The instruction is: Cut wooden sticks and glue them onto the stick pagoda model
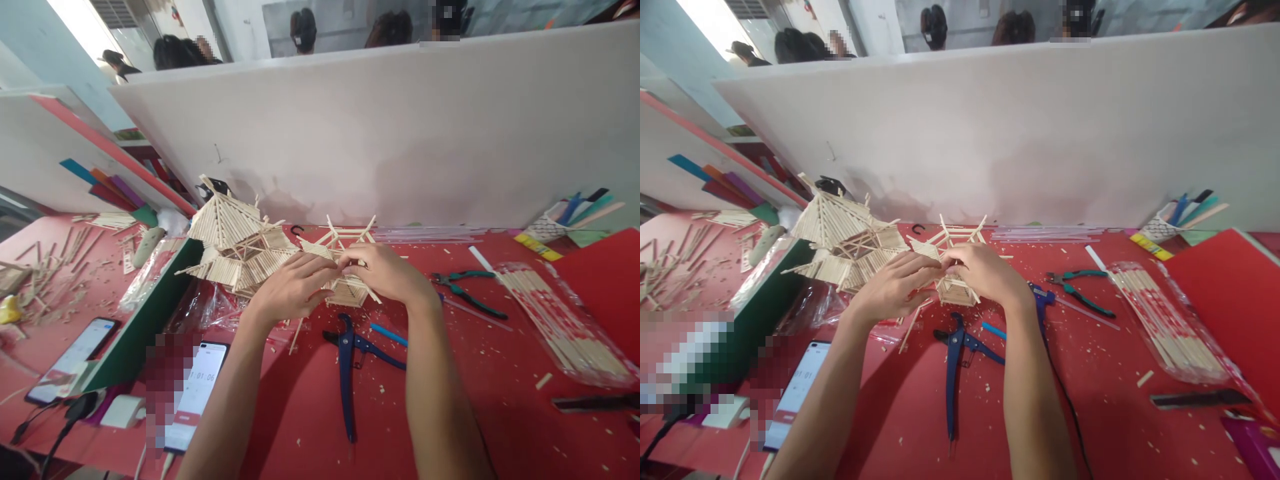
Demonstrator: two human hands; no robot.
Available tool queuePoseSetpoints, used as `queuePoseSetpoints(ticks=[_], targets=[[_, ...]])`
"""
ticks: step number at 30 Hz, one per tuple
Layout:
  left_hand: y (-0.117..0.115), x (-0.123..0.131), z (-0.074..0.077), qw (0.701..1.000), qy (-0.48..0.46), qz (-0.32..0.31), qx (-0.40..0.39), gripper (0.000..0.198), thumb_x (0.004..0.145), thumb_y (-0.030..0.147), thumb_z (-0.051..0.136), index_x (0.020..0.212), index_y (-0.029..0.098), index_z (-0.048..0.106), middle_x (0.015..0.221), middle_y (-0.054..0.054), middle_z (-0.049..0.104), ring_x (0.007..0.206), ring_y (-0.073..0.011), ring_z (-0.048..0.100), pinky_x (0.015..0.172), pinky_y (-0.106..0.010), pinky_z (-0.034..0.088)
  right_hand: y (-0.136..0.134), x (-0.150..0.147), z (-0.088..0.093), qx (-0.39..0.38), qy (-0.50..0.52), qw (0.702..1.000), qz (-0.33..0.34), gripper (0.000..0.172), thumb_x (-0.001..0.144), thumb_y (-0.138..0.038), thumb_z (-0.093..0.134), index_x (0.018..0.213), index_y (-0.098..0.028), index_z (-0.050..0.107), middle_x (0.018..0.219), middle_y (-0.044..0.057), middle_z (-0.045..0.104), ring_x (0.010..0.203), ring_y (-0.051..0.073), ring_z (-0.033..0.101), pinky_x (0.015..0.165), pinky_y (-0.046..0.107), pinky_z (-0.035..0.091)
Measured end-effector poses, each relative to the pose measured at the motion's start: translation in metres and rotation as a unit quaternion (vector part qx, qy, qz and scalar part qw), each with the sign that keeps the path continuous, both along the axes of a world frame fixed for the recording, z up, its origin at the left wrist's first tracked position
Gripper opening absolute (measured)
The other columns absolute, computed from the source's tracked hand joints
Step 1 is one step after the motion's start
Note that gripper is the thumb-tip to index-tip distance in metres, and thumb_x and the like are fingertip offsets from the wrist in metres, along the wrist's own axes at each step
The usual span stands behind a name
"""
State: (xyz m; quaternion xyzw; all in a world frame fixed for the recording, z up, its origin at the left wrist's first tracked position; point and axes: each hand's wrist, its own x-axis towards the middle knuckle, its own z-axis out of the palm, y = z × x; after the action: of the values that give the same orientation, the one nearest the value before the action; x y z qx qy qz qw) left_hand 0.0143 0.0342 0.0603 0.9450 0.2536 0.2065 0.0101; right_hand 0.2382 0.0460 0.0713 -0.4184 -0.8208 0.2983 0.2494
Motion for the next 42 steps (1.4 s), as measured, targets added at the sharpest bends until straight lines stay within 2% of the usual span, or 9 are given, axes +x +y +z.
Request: queuePoseSetpoints(ticks=[6, 12, 21, 31, 42], targets=[[0.000, -0.003, -0.011, 0.999, -0.004, -0.001, 0.037, 0.035, 0.093, 0.014, 0.053, 0.128, 0.019, 0.054, 0.123, -0.009, 0.066, 0.106, -0.0214, 0.061, 0.089, -0.037, 0.049, 0.001, 0.000, -0.001, -0.002, 0.008, 1.000, -0.004, 0.026, 0.085, -0.004, 0.055, 0.087, -0.024, 0.071, 0.091, -0.002, 0.073, 0.085, 0.016, 0.064, 0.077, 0.029, 0.045], [0.001, -0.004, -0.022, 0.997, -0.028, 0.007, 0.075, 0.040, 0.093, 0.012, 0.053, 0.131, 0.022, 0.054, 0.122, -0.008, 0.067, 0.105, -0.0207, 0.061, 0.089, -0.038, 0.049, 0.002, -0.001, -0.003, 0.015, -0.010, 1.000, -0.018, 0.021, 0.089, -0.009, 0.057, 0.085, -0.024, 0.070, 0.089, 0.000, 0.067, 0.086, 0.017, 0.060, 0.078, 0.030, 0.044], [0.003, -0.008, -0.034, 0.994, -0.087, -0.020, 0.065, 0.036, 0.091, 0.014, 0.058, 0.125, 0.024, 0.057, 0.112, -0.006, 0.070, 0.099, -0.0189, 0.063, 0.085, -0.036, 0.049, 0.004, -0.005, -0.006, 0.011, -0.022, 0.999, -0.021, 0.019, 0.089, -0.010, 0.059, 0.086, -0.025, 0.070, 0.090, 0.000, 0.067, 0.085, 0.017, 0.060, 0.077, 0.031, 0.044], [0.003, -0.008, -0.033, 0.993, -0.094, -0.015, 0.065, 0.034, 0.089, 0.016, 0.062, 0.123, 0.020, 0.058, 0.111, -0.007, 0.070, 0.100, -0.0201, 0.063, 0.086, -0.036, 0.049, 0.001, -0.006, -0.004, 0.004, -0.026, 0.999, -0.040, 0.011, 0.088, -0.014, 0.063, 0.085, -0.023, 0.068, 0.088, 0.000, 0.068, 0.081, 0.016, 0.060, 0.073, 0.030, 0.043], [0.003, -0.007, -0.030, 0.993, -0.089, -0.007, 0.079, 0.032, 0.089, 0.015, 0.062, 0.121, 0.019, 0.059, 0.109, -0.007, 0.071, 0.096, -0.0206, 0.062, 0.084, -0.036, 0.048, 0.000, -0.004, -0.002, -0.014, -0.021, 0.999, -0.044, 0.009, 0.087, -0.015, 0.061, 0.089, -0.023, 0.065, 0.090, -0.001, 0.071, 0.079, 0.015, 0.061, 0.071, 0.029, 0.044]])
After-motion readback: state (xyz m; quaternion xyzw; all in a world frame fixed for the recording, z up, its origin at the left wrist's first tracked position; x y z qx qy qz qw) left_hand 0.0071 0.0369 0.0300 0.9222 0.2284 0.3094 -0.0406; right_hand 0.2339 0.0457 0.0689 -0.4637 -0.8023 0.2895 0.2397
